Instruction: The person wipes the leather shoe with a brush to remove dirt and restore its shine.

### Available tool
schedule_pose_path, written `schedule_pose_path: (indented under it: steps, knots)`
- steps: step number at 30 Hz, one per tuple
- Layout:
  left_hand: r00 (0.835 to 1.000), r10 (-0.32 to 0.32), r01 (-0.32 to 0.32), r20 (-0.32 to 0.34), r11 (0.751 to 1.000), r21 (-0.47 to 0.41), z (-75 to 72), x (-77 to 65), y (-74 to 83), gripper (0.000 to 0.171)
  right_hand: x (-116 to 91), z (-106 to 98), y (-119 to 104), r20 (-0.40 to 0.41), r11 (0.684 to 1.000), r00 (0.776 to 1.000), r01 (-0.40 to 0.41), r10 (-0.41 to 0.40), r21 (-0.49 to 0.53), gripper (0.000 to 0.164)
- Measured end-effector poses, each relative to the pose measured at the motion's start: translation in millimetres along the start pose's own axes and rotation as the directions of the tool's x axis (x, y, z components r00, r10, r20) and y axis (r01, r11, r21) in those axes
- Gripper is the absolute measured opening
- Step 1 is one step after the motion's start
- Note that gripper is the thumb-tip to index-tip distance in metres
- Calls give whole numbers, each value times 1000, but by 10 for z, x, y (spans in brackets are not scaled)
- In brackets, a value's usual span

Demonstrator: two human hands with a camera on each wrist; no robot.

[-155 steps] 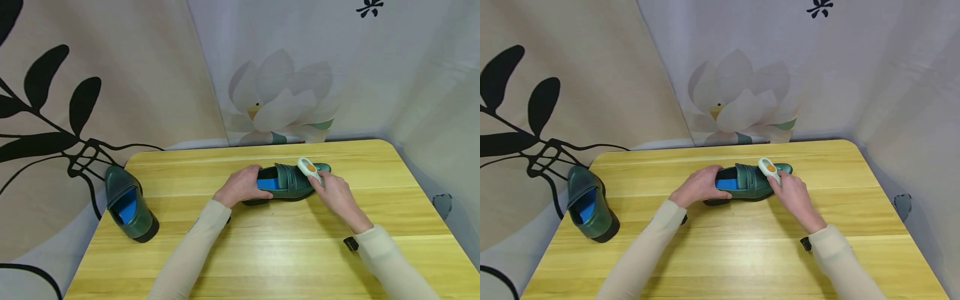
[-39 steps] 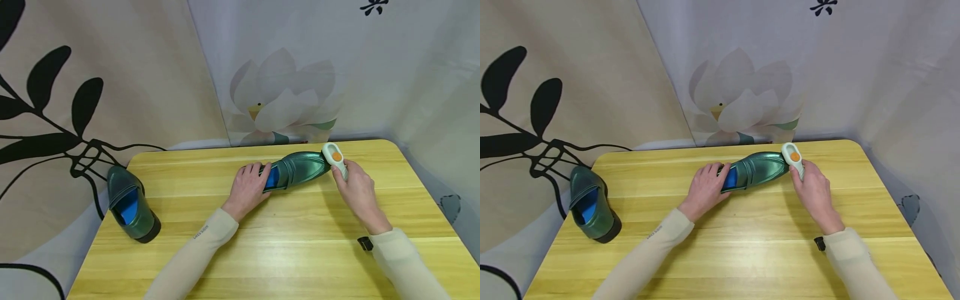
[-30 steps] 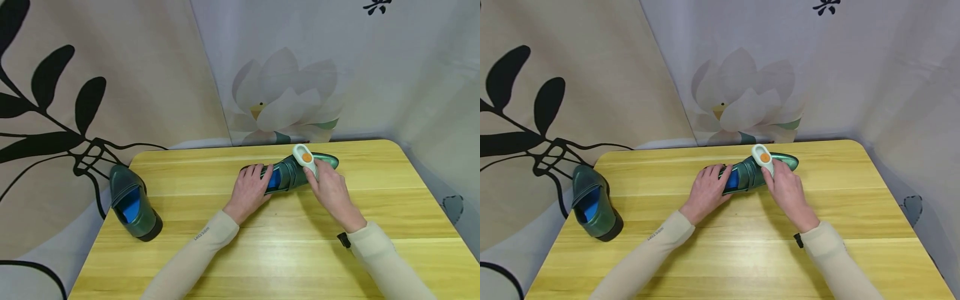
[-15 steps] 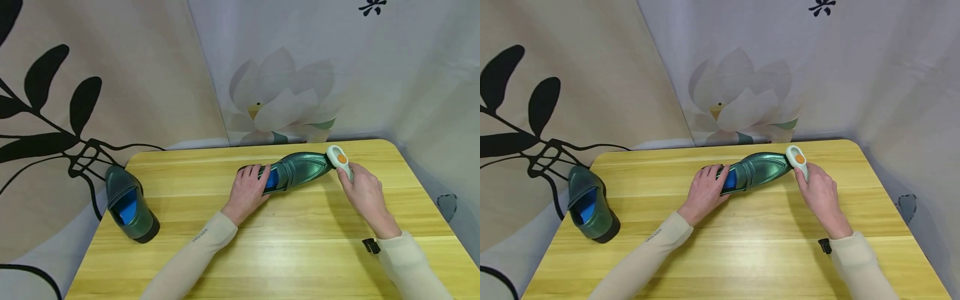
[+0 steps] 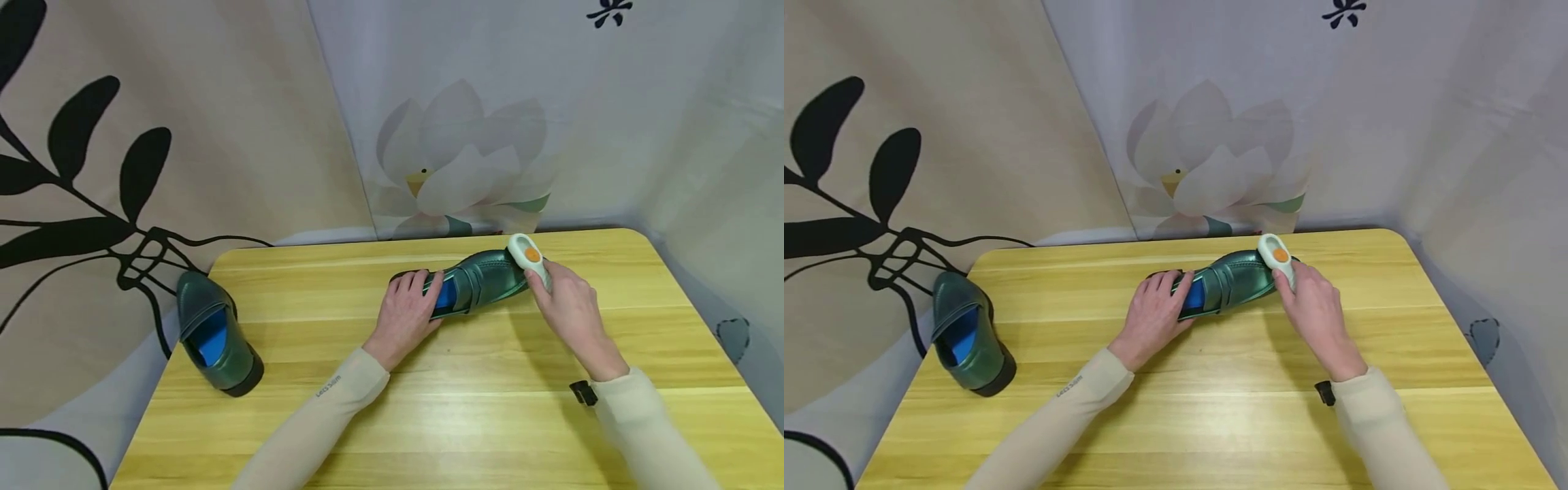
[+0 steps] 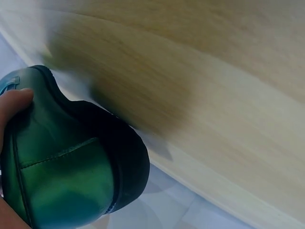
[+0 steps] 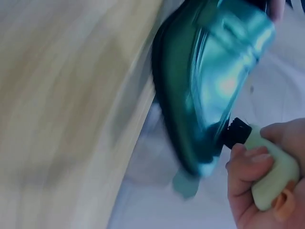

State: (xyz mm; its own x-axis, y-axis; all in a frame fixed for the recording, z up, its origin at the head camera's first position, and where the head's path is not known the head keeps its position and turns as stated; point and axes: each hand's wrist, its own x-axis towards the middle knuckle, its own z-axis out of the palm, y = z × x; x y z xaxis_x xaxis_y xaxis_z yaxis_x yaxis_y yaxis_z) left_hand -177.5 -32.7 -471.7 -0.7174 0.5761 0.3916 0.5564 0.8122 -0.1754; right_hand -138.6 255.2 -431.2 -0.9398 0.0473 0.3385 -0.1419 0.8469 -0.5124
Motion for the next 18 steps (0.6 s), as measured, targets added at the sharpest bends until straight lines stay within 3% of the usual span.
schedule_pose_path:
  steps: [5,9,13,18]
  knots:
    - [1000,-10,10,5,1000,0,-4,-12,-3,84,-100,-215,324,64,990,989,-137,135,21,54]
    - [1000,-11,11,2,1000,-5,-8,-25,-7,86,-139,-288,457,121,981,975,-192,186,39,56]
    - [1000,-7,7,4,1000,-15,-10,-22,3,87,-83,-270,385,94,988,984,-153,149,27,56]
    - [1000,0,0,5,1000,-2,0,-16,29,87,32,-157,111,11,999,999,-31,31,-6,50]
